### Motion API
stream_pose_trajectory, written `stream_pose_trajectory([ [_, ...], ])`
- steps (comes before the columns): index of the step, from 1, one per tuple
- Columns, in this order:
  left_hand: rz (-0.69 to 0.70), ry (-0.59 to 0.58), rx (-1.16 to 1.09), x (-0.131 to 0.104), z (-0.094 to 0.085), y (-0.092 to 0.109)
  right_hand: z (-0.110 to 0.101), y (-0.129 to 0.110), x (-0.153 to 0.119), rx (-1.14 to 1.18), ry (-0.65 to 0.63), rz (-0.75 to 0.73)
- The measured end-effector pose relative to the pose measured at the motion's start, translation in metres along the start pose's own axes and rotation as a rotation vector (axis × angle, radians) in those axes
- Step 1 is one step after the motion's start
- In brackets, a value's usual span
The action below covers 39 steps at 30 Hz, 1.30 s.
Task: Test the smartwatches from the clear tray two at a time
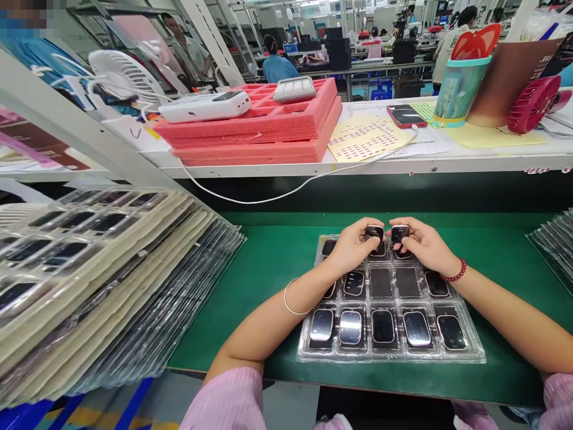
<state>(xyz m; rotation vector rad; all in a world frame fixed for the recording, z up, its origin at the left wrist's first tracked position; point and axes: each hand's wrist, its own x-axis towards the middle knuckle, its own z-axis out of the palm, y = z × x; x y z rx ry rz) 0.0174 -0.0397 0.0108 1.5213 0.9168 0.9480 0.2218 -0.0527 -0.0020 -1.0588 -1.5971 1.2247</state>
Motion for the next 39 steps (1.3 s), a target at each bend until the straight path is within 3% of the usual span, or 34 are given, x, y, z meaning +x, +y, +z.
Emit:
stream_pose_trajectory([
  [39,-0.003,0.019,-0.08,-0.002,0.0044,0.0042,-0.0002,-0.0016,-0.0061,-0.024,-0.03,-0.002],
])
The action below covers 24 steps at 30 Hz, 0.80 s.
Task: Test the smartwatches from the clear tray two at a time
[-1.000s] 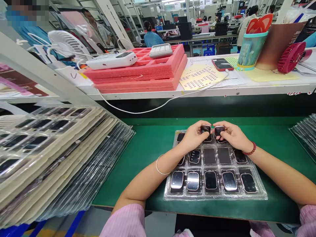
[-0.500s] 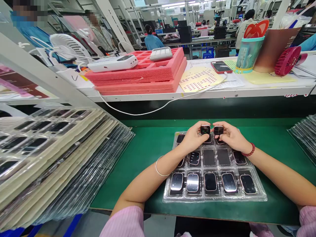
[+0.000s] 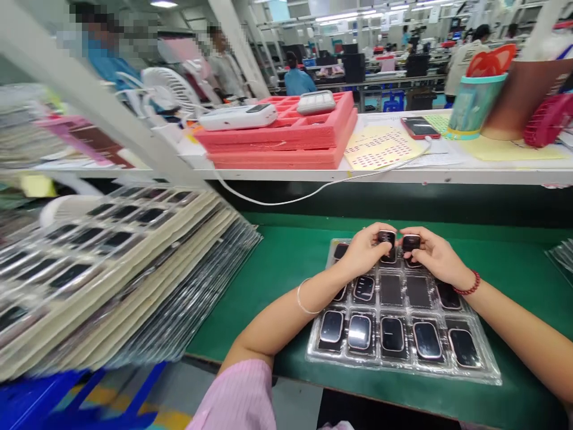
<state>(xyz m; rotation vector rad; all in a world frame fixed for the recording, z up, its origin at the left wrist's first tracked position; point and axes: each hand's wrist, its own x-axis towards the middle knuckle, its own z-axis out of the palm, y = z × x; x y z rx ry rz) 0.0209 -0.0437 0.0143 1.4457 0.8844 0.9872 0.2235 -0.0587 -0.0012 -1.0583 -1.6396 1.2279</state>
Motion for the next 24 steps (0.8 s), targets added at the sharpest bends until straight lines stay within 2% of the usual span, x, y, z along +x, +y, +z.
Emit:
stream_pose_trajectory([
  [6,0.055,0.003,0.051,0.003,-0.0026,-0.0017,-0.0044,0.0095,0.003,-0.066,0.059,-0.023],
  [15,0.006,0.003,0.041,0.0026,-0.0049,-0.0026,0.0005,0.0,0.0057,0.004,0.037,-0.004],
  [19,-0.032,-0.034,0.002,0.0026,-0.0056,-0.0025,0.0003,0.0003,0.0051,0.001,0.043,-0.012],
  [24,-0.006,-0.003,0.057,0.0031,-0.0056,-0.0023,0.0007,0.0021,0.0049,0.024,0.03,-0.022],
])
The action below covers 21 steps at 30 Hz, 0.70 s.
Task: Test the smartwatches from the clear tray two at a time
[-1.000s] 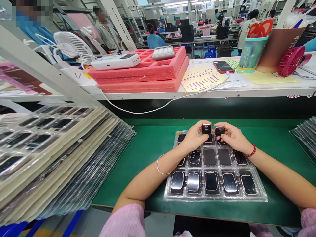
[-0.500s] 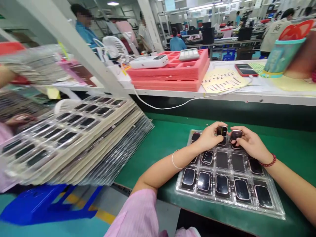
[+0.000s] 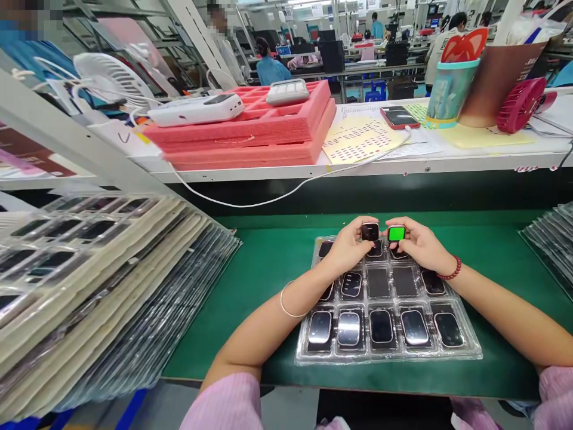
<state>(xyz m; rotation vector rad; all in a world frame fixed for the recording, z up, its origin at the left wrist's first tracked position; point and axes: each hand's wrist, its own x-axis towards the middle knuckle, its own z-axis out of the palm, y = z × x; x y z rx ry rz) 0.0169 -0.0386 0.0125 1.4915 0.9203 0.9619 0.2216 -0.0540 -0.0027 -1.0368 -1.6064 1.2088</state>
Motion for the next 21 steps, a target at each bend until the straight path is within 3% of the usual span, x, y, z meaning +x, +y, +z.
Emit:
stream_pose_trajectory([
  [14,-0.049,-0.006,-0.091,0.0031,-0.0011,-0.0013,-0.0034,0.001,0.0039,0.131,-0.006,0.058],
  [21,-0.049,-0.007,-0.102,0.0017,-0.0004,-0.0019,-0.003,-0.0029,0.0023,0.039,0.017,0.06],
])
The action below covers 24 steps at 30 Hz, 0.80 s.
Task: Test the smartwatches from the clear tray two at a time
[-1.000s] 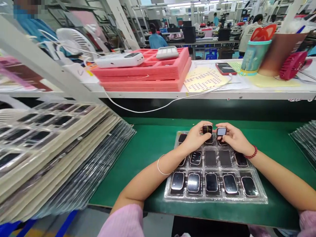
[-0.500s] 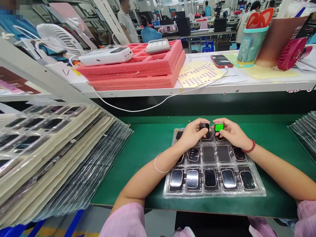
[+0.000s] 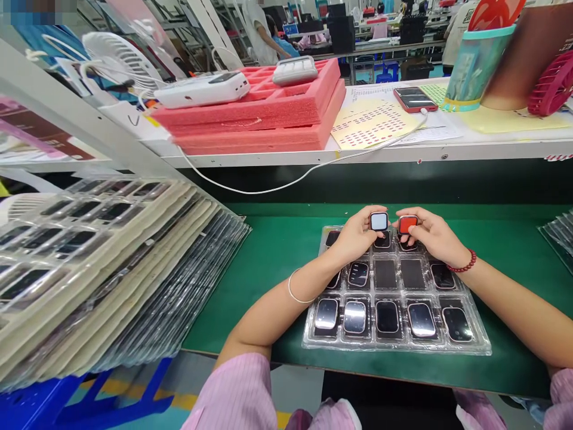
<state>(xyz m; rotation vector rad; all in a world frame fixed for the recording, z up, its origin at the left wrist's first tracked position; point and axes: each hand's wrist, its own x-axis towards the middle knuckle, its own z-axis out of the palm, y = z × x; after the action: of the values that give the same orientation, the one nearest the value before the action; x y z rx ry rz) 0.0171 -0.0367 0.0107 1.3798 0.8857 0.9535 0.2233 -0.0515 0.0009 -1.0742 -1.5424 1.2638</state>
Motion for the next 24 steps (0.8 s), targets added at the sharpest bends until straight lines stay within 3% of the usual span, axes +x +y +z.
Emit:
stream_pose_trajectory([
  [9,0.02,-0.007,-0.005,0.0007,0.0001,-0.0025,0.0004,0.0039,-0.0007,-0.029,0.017,-0.065],
  [24,0.053,-0.013,0.023,0.0017,-0.0009,-0.0063,-0.0014,-0.0015,0.0004,0.026,-0.01,-0.012],
])
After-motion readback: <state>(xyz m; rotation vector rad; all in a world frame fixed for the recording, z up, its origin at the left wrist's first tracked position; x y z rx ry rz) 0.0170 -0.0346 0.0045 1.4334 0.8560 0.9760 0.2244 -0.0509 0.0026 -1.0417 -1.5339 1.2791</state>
